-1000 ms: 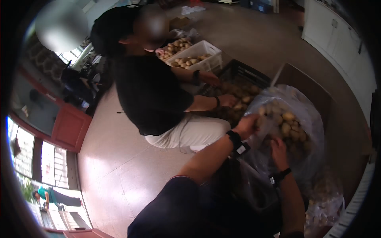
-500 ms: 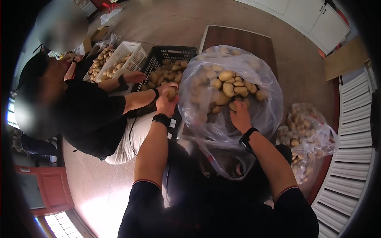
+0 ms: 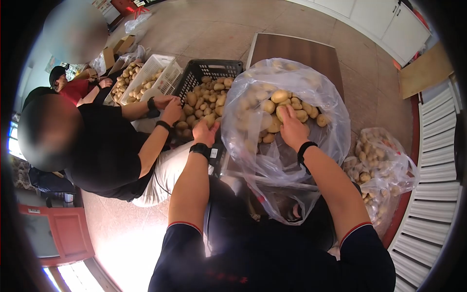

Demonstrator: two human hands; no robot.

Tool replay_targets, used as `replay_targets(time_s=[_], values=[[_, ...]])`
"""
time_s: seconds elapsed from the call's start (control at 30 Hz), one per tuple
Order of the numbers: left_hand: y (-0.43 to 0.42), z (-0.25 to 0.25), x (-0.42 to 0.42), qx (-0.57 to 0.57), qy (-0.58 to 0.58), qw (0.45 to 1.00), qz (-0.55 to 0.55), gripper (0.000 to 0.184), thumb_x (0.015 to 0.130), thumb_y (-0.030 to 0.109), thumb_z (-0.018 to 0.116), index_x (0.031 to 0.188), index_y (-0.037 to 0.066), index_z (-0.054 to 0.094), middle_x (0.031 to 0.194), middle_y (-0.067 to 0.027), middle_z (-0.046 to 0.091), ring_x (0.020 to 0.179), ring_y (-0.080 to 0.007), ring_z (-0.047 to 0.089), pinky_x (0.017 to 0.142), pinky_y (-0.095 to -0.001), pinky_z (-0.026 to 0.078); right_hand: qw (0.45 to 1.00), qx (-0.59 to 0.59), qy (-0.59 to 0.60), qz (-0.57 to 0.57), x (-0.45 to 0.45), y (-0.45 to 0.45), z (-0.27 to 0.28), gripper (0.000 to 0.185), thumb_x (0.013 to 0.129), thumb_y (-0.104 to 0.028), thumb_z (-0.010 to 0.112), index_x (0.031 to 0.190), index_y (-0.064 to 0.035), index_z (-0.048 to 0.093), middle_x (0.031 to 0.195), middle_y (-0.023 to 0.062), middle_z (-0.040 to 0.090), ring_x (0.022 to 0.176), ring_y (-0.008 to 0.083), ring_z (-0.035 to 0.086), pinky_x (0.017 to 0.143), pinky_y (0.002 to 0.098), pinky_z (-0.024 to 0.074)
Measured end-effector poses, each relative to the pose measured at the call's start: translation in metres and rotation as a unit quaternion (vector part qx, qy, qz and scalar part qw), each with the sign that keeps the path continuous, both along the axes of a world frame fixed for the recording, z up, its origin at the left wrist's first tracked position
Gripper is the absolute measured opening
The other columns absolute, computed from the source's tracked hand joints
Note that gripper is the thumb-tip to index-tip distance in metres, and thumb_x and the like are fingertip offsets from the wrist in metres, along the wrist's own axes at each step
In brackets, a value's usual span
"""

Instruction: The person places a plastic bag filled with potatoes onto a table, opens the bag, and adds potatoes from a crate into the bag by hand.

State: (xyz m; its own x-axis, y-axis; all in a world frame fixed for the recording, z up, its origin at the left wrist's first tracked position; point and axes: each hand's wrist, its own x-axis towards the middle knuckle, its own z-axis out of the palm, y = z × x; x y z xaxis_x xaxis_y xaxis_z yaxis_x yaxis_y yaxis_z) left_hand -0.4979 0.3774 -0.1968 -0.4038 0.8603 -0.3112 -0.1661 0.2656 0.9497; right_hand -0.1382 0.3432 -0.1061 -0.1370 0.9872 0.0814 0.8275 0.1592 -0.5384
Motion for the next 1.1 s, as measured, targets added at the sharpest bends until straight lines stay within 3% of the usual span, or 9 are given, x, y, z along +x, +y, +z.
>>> replay_targets(time_s=[0.03, 0.1, 0.17, 0.23, 0.47, 0.67, 0.73, 0.93, 1.1], values=[[0.001, -0.002, 0.000, 0.009, 0.094, 0.995, -0.041, 0.027, 0.097, 0.011, 0.053, 0.120, -0.002, 0.053, 0.119, -0.0170, 0.058, 0.105, -0.0348, 0.059, 0.082, -0.0462, 0.056, 1.000, -0.001, -0.019, 0.003, 0.000, 0.004, -0.005, 0.057, 0.082, -0.005, 0.061, 0.136, -0.0116, 0.042, 0.144, 0.0165, 0.038, 0.110, 0.0391, 0.057, 0.087, 0.0469, 0.0499], [-0.003, 0.029, 0.012, -0.008, -0.268, 0.958, 0.105, 0.027, 0.096, 0.014, 0.055, 0.118, -0.003, 0.055, 0.117, -0.0152, 0.060, 0.103, -0.0322, 0.061, 0.083, -0.0447, 0.056, 0.999, -0.004, -0.038, 0.003, 0.003, 0.004, -0.011, 0.058, 0.082, -0.005, 0.061, 0.136, -0.0137, 0.042, 0.144, 0.0164, 0.037, 0.107, 0.0396, 0.058, 0.086, 0.0475, 0.0500], [-0.008, 0.033, 0.009, 0.006, 0.019, 0.999, -0.050, 0.027, 0.095, 0.016, 0.058, 0.112, -0.004, 0.057, 0.113, -0.0156, 0.062, 0.100, -0.0311, 0.062, 0.082, -0.0437, 0.056, 0.999, 0.019, -0.033, 0.011, 0.004, 0.004, -0.013, 0.057, 0.081, -0.003, 0.061, 0.134, -0.0152, 0.043, 0.143, 0.0167, 0.036, 0.106, 0.0403, 0.059, 0.084, 0.0484, 0.0503], [-0.024, 0.057, 0.011, -0.011, 0.507, 0.841, -0.188, 0.027, 0.094, 0.019, 0.060, 0.106, -0.005, 0.060, 0.109, -0.0160, 0.064, 0.097, -0.0300, 0.064, 0.081, -0.0427, 0.057, 1.000, 0.007, -0.015, 0.007, 0.005, 0.002, -0.014, 0.056, 0.081, -0.003, 0.058, 0.134, -0.0160, 0.044, 0.144, 0.0186, 0.037, 0.107, 0.0411, 0.058, 0.086, 0.0498, 0.0491], [-0.023, 0.040, 0.010, 0.030, 0.615, 0.774, -0.147, 0.036, 0.086, 0.032, 0.071, 0.093, -0.004, 0.066, 0.091, -0.0189, 0.069, 0.084, -0.0327, 0.068, 0.070, -0.0428, 0.054, 0.998, 0.011, 0.061, -0.015, 0.002, -0.009, -0.017, 0.052, 0.077, 0.001, 0.059, 0.125, -0.0133, 0.047, 0.132, 0.0193, 0.043, 0.102, 0.0444, 0.058, 0.086, 0.0500, 0.0486], [0.006, -0.031, -0.017, 0.029, 0.509, 0.833, -0.214, 0.028, 0.088, 0.024, 0.066, 0.102, -0.001, 0.061, 0.097, -0.0111, 0.061, 0.088, -0.0315, 0.067, 0.069, -0.0463, 0.056, 0.993, 0.018, 0.117, -0.027, 0.003, -0.021, -0.020, 0.052, 0.073, 0.001, 0.062, 0.122, -0.0119, 0.048, 0.127, 0.0187, 0.045, 0.109, 0.0424, 0.053, 0.090, 0.0464, 0.0469], [-0.010, 0.054, 0.035, -0.052, -0.174, 0.976, 0.117, 0.026, 0.091, 0.023, 0.060, 0.108, 0.003, 0.057, 0.099, -0.0096, 0.060, 0.084, -0.0292, 0.065, 0.068, -0.0424, 0.054, 0.992, 0.019, 0.118, -0.026, 0.004, -0.024, -0.020, 0.052, 0.073, 0.000, 0.063, 0.122, -0.0115, 0.049, 0.126, 0.0189, 0.046, 0.111, 0.0414, 0.052, 0.092, 0.0446, 0.0463], [-0.027, 0.098, 0.078, -0.048, -0.112, 0.992, -0.008, 0.032, 0.093, 0.022, 0.056, 0.120, 0.005, 0.051, 0.109, -0.0094, 0.058, 0.081, -0.0233, 0.062, 0.063, -0.0349, 0.050, 0.966, 0.068, 0.241, -0.067, 0.003, -0.031, -0.046, 0.055, 0.073, -0.004, 0.062, 0.127, -0.0073, 0.050, 0.120, 0.0196, 0.054, 0.110, 0.0348, 0.055, 0.096, 0.0391, 0.0447], [-0.039, 0.108, 0.107, -0.069, -0.108, 0.986, -0.107, 0.037, 0.093, 0.025, 0.059, 0.123, 0.005, 0.051, 0.113, -0.0100, 0.059, 0.072, -0.0210, 0.061, 0.058, -0.0307, 0.048, 0.833, -0.197, 0.498, -0.141, -0.005, -0.043, -0.028, 0.057, 0.082, -0.008, 0.058, 0.137, -0.0064, 0.045, 0.108, 0.0115, 0.059, 0.084, 0.0198, 0.062, 0.073, 0.0311, 0.0509]])
